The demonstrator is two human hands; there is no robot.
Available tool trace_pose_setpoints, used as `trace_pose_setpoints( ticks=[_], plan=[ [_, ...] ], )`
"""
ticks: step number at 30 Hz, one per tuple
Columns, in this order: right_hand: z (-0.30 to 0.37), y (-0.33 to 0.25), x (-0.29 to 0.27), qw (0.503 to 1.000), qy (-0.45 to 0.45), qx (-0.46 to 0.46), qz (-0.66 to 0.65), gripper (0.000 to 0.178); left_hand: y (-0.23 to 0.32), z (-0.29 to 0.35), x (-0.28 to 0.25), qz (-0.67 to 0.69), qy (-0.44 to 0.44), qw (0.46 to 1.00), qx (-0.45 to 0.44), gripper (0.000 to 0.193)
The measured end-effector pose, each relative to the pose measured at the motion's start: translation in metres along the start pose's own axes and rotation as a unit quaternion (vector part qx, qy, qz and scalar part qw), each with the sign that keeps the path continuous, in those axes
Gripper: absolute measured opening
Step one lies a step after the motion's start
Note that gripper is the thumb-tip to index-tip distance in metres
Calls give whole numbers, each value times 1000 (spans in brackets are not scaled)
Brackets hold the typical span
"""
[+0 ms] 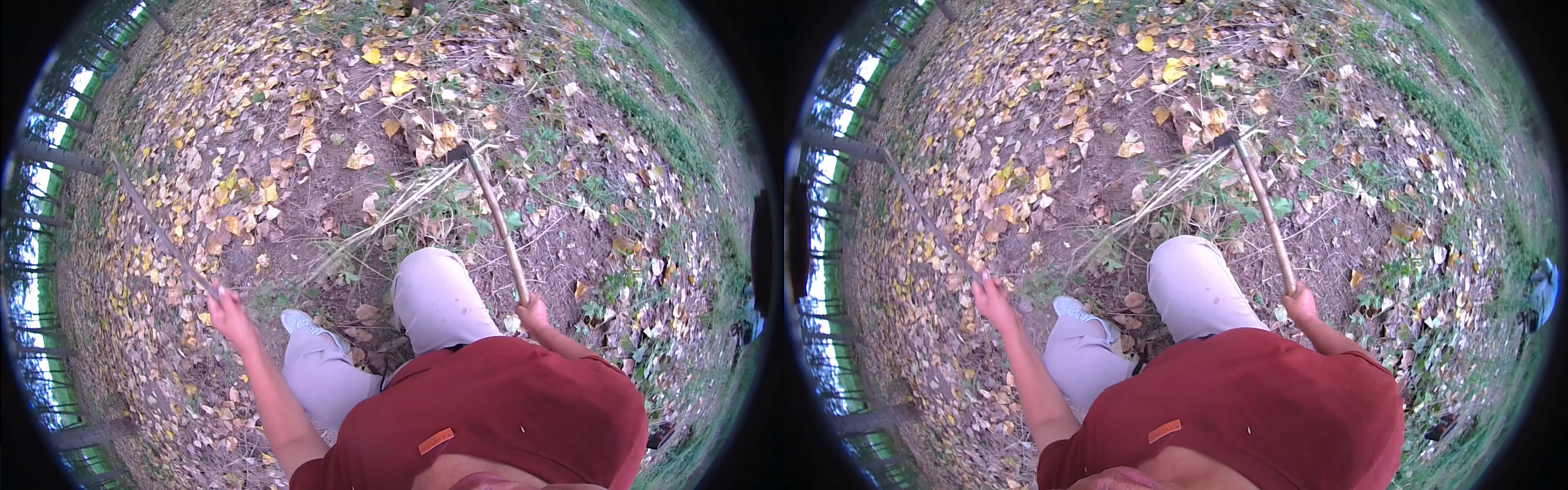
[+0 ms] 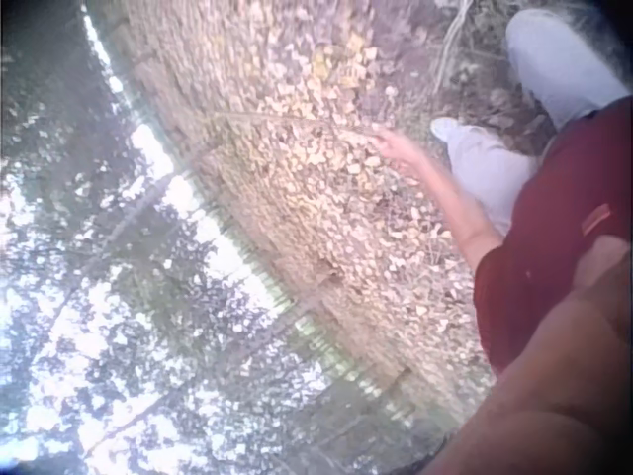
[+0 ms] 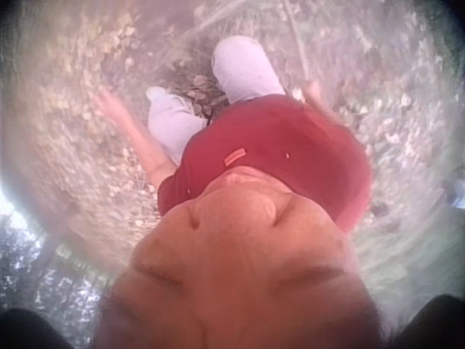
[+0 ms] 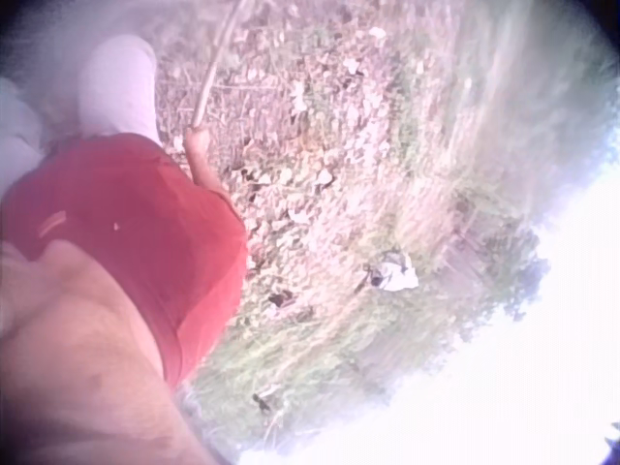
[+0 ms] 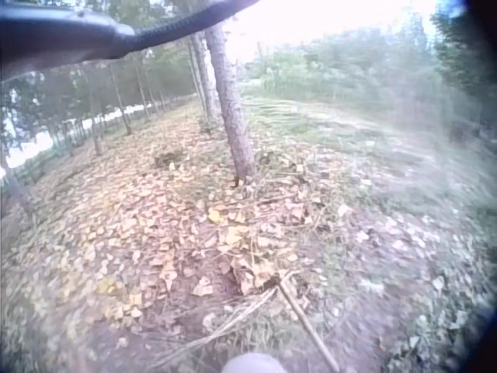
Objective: The person uses a pickaxe to clear dry leaves, twigs, and small branches from the ground in a wooded area. They repeatedly strike the ground to loosen debris and pull away larger sticks by hand.
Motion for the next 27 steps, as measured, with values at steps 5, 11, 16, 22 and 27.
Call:
trace_pose_setpoints(
  ticks=[5,11,16,22,27],
  plan=[
    [-16,-108,11,968,-50,-11,-244,15,35,31,101,46,-125,990,-52,22],
    [-137,-263,-48,911,69,-68,-400,12,-25,58,123,56,-211,966,-138,20],
    [-219,-320,-37,886,14,44,-462,3,-50,47,117,9,-230,965,-122,20],
    [-146,-254,97,958,-91,61,-264,16,-67,43,114,-81,-278,947,-137,21],
    [-34,-192,78,978,-190,-45,-71,30,-76,45,128,-176,-325,925,-87,25]
  ],
)
Point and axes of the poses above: each hand's wrist, its own z-axis away from the middle knuckle, its own x-axis out of the palm, y = z × x, the point moved 8 cm from there along -z, towards the middle knuckle
